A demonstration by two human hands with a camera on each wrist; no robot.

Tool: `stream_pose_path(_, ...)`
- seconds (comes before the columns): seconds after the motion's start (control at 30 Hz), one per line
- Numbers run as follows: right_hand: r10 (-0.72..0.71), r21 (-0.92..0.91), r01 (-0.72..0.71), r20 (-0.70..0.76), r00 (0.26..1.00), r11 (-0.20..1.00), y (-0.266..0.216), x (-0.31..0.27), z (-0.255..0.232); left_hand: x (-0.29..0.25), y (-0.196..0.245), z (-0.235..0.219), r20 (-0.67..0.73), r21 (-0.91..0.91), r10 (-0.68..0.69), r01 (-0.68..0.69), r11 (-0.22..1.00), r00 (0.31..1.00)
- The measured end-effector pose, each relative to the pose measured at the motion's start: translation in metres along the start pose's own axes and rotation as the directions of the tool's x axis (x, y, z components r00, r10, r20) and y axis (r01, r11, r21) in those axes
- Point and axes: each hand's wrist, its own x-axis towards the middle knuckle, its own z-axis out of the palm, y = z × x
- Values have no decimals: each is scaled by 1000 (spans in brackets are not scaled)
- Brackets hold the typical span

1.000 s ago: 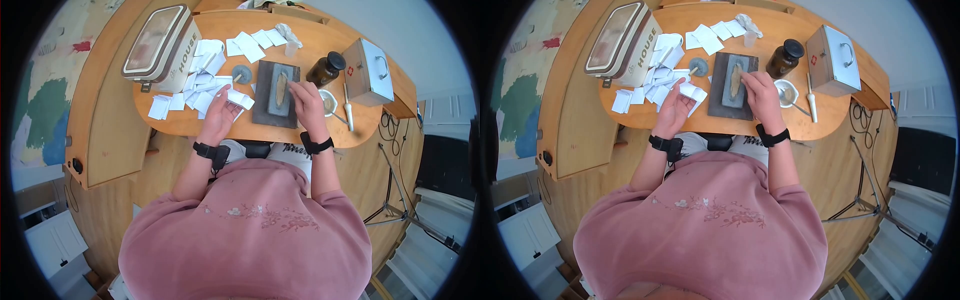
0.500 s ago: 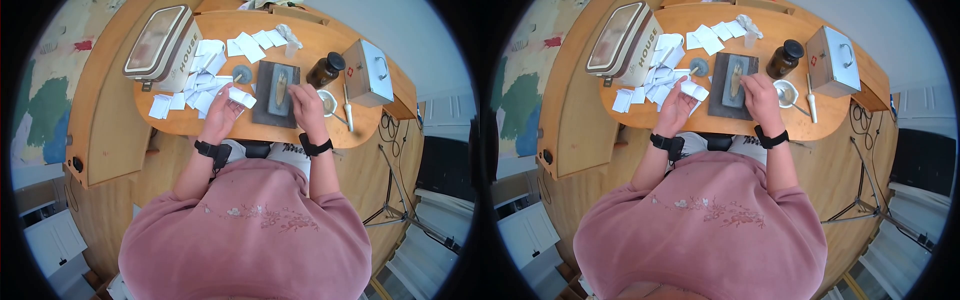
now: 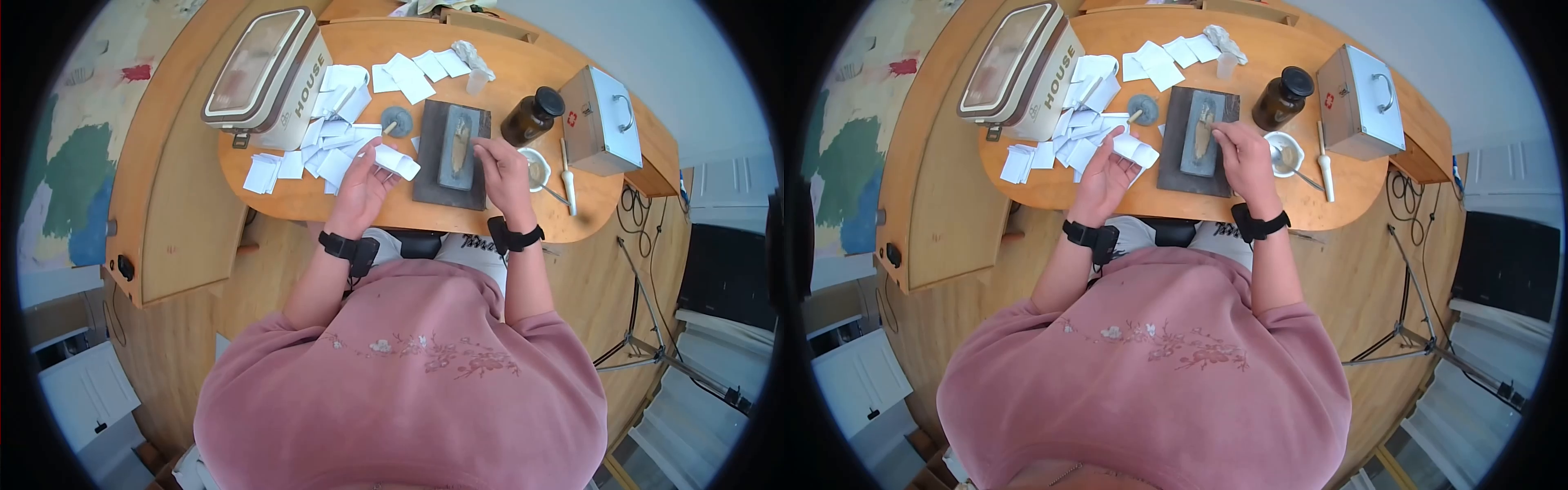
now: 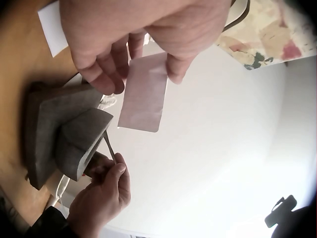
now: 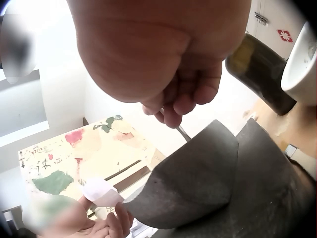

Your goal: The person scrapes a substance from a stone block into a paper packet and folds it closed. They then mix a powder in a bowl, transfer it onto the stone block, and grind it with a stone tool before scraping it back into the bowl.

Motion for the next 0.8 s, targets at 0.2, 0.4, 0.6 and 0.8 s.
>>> stream_pose_path(0.2,-110,-61,104,-100,989,993,-6,6,-1,0,-2,3,-5,-12,-15,15,1000,1000)
stream_pose_path(0.4,-95,-18,96,62,994,995,-1,-10,-7,-2,-1,3,13,-4,-10,10,1000,1000)
stream_pose_path(0.6,-168,-88,164,-39,985,982,1,6,-2,-2,-5,7,-3,-11,-33,33,999,999)
stream_pose_path(0.8,-144,-107,148,39,989,983,-8,-4,-8,-3,-2,8,-2,-19,-22,22,1000,1000)
